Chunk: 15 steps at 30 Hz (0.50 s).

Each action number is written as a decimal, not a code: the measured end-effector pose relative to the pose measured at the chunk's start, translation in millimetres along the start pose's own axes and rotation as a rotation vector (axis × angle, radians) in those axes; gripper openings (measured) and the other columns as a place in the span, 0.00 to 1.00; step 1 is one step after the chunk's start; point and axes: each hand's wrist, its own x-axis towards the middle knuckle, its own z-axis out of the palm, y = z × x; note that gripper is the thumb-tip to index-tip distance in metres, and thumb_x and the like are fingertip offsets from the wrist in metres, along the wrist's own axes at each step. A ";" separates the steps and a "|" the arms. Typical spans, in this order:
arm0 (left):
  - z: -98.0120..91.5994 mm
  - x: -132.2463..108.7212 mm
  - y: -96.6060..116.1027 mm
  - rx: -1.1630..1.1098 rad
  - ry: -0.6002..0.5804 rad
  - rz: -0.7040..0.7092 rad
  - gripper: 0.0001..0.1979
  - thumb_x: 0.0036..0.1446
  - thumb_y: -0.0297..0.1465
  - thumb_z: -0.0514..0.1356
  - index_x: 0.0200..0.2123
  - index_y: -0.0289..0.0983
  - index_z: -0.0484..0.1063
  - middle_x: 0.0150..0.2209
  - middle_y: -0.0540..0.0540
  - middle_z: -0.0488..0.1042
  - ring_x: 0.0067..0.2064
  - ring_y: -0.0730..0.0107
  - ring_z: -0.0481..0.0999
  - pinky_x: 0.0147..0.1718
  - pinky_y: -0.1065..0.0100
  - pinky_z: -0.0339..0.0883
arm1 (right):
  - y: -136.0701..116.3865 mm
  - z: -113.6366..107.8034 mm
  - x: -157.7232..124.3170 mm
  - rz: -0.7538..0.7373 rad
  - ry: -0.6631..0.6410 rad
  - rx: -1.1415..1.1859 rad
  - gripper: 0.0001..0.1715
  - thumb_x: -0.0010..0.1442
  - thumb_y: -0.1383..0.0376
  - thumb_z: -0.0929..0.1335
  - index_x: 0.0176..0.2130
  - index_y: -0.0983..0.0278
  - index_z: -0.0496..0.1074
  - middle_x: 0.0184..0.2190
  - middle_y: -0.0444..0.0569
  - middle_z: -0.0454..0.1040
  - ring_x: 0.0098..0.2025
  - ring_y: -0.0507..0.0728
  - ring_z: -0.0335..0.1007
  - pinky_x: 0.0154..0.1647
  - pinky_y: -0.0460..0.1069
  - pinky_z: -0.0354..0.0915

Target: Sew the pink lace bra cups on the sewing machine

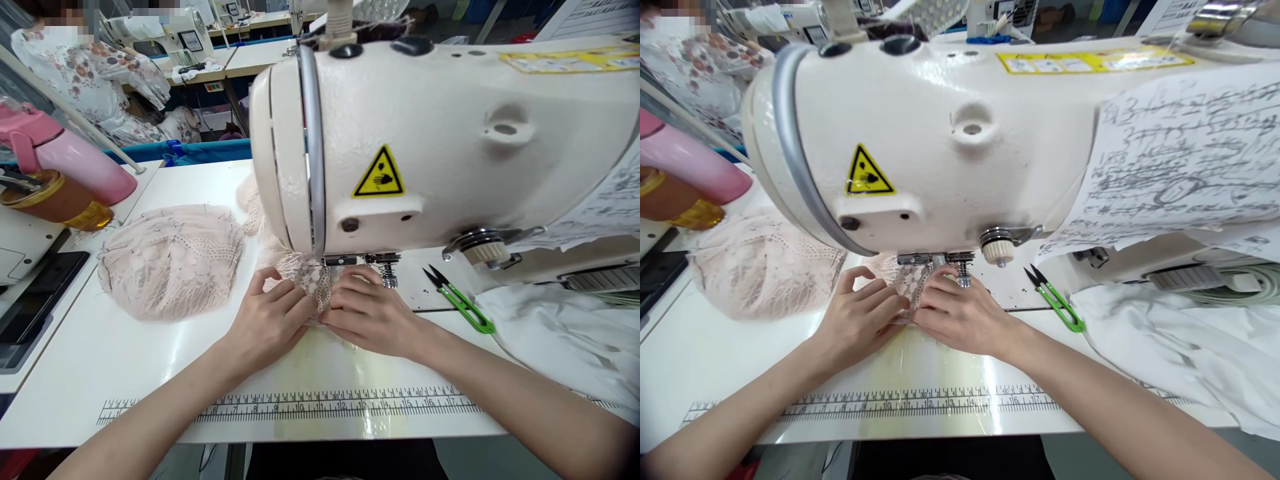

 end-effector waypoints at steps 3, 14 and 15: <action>-0.4 0.3 -0.6 0.058 0.025 0.066 0.09 0.60 0.24 0.56 0.27 0.38 0.65 0.23 0.54 0.69 0.27 0.72 0.67 0.42 0.61 0.58 | 1.0 -0.7 -2.3 -0.010 0.009 0.012 0.02 0.60 0.69 0.68 0.35 0.62 0.72 0.33 0.42 0.75 0.42 0.53 0.69 0.40 0.49 0.67; -2.4 1.4 1.1 0.123 0.107 0.201 0.13 0.56 0.21 0.60 0.22 0.36 0.64 0.21 0.54 0.65 0.27 0.74 0.63 0.39 0.63 0.60 | 1.2 0.0 -4.4 -0.022 0.018 0.025 0.03 0.60 0.69 0.69 0.34 0.63 0.70 0.33 0.41 0.76 0.43 0.52 0.71 0.42 0.49 0.69; -2.4 1.3 1.4 0.128 0.108 0.209 0.13 0.56 0.20 0.60 0.22 0.36 0.64 0.20 0.54 0.65 0.27 0.74 0.62 0.38 0.63 0.60 | 1.2 0.0 -4.8 -0.028 0.024 0.023 0.03 0.60 0.70 0.69 0.34 0.63 0.70 0.33 0.41 0.76 0.43 0.52 0.71 0.43 0.49 0.69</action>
